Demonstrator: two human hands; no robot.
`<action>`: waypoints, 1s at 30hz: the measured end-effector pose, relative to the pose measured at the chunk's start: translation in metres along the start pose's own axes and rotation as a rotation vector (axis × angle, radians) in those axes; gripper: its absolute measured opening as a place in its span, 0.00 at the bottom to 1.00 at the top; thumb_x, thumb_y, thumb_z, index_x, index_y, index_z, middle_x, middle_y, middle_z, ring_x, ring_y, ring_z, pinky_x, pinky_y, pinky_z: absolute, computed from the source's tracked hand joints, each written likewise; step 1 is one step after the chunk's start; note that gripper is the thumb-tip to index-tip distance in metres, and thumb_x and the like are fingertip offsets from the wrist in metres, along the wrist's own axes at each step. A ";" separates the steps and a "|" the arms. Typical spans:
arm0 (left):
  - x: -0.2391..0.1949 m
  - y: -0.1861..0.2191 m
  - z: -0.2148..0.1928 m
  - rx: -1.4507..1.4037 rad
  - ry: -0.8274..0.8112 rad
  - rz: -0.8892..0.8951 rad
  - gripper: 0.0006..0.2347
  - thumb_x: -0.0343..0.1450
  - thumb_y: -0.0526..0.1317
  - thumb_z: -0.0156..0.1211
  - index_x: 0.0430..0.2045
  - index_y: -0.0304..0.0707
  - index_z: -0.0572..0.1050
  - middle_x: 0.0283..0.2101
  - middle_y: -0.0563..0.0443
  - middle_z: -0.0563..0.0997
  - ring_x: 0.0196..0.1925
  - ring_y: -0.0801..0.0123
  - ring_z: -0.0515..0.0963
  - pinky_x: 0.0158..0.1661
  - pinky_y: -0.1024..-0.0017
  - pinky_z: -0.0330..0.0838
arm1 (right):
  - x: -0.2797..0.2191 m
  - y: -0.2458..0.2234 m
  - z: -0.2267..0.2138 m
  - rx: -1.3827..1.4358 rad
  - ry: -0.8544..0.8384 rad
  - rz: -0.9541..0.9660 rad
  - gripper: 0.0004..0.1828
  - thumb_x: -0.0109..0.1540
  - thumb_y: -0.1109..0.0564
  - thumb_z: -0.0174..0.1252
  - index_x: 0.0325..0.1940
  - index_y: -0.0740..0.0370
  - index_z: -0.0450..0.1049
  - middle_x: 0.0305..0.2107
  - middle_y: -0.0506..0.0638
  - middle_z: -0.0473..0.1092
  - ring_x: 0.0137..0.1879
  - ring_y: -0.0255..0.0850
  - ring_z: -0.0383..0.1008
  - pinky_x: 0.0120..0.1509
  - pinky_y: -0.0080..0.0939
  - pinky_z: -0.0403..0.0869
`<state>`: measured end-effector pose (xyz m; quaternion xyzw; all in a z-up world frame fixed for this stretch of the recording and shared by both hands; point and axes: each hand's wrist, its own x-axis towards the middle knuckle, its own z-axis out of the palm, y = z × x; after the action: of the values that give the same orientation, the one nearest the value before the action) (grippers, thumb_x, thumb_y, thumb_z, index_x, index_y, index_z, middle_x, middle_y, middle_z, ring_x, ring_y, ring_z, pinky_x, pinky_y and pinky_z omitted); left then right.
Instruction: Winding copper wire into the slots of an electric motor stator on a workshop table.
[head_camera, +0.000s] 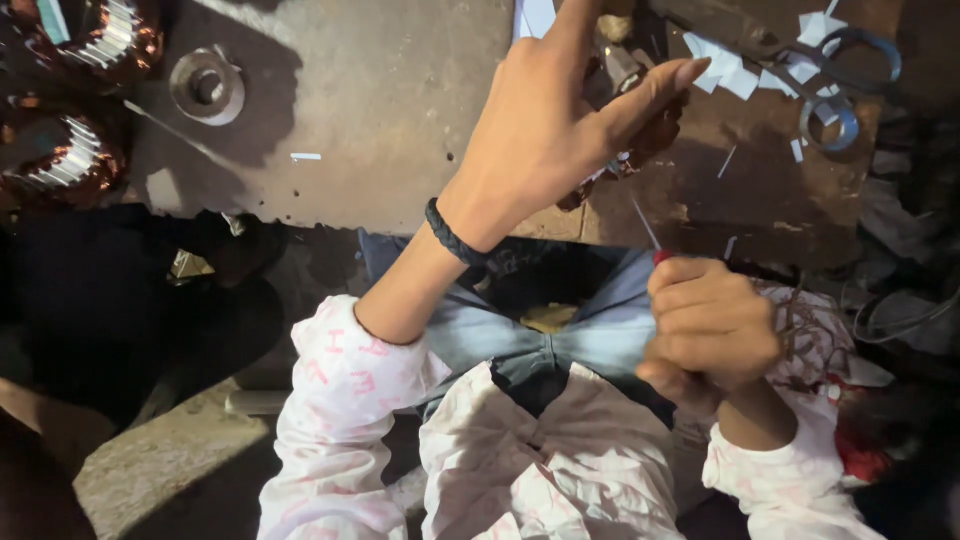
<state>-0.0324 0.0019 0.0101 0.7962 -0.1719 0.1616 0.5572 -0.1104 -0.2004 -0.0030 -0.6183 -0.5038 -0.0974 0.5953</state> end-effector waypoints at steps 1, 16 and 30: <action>0.003 0.004 -0.004 0.005 0.003 0.007 0.20 0.76 0.49 0.67 0.52 0.37 0.66 0.30 0.51 0.84 0.26 0.67 0.86 0.28 0.73 0.77 | -0.001 0.005 0.000 -0.001 -0.001 -0.009 0.22 0.64 0.55 0.58 0.16 0.63 0.66 0.12 0.45 0.62 0.17 0.39 0.60 0.29 0.42 0.64; -0.024 0.006 -0.024 -0.122 -0.094 -0.144 0.24 0.78 0.50 0.63 0.64 0.37 0.65 0.37 0.53 0.85 0.21 0.67 0.85 0.28 0.73 0.77 | 0.032 0.038 -0.007 -0.188 -0.292 0.065 0.20 0.55 0.60 0.65 0.14 0.57 0.63 0.14 0.49 0.58 0.22 0.49 0.60 0.31 0.51 0.58; -0.097 0.008 0.024 -0.556 0.444 -0.243 0.27 0.71 0.37 0.63 0.65 0.25 0.61 0.33 0.49 0.82 0.33 0.72 0.83 0.34 0.79 0.75 | -0.056 0.059 -0.072 0.563 0.605 0.425 0.33 0.72 0.41 0.46 0.15 0.55 0.55 0.07 0.44 0.52 0.14 0.35 0.46 0.31 0.39 0.54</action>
<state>-0.1209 -0.0144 -0.0354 0.5747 0.0113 0.2103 0.7908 -0.0586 -0.2760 -0.0617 -0.4661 -0.1764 -0.0087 0.8669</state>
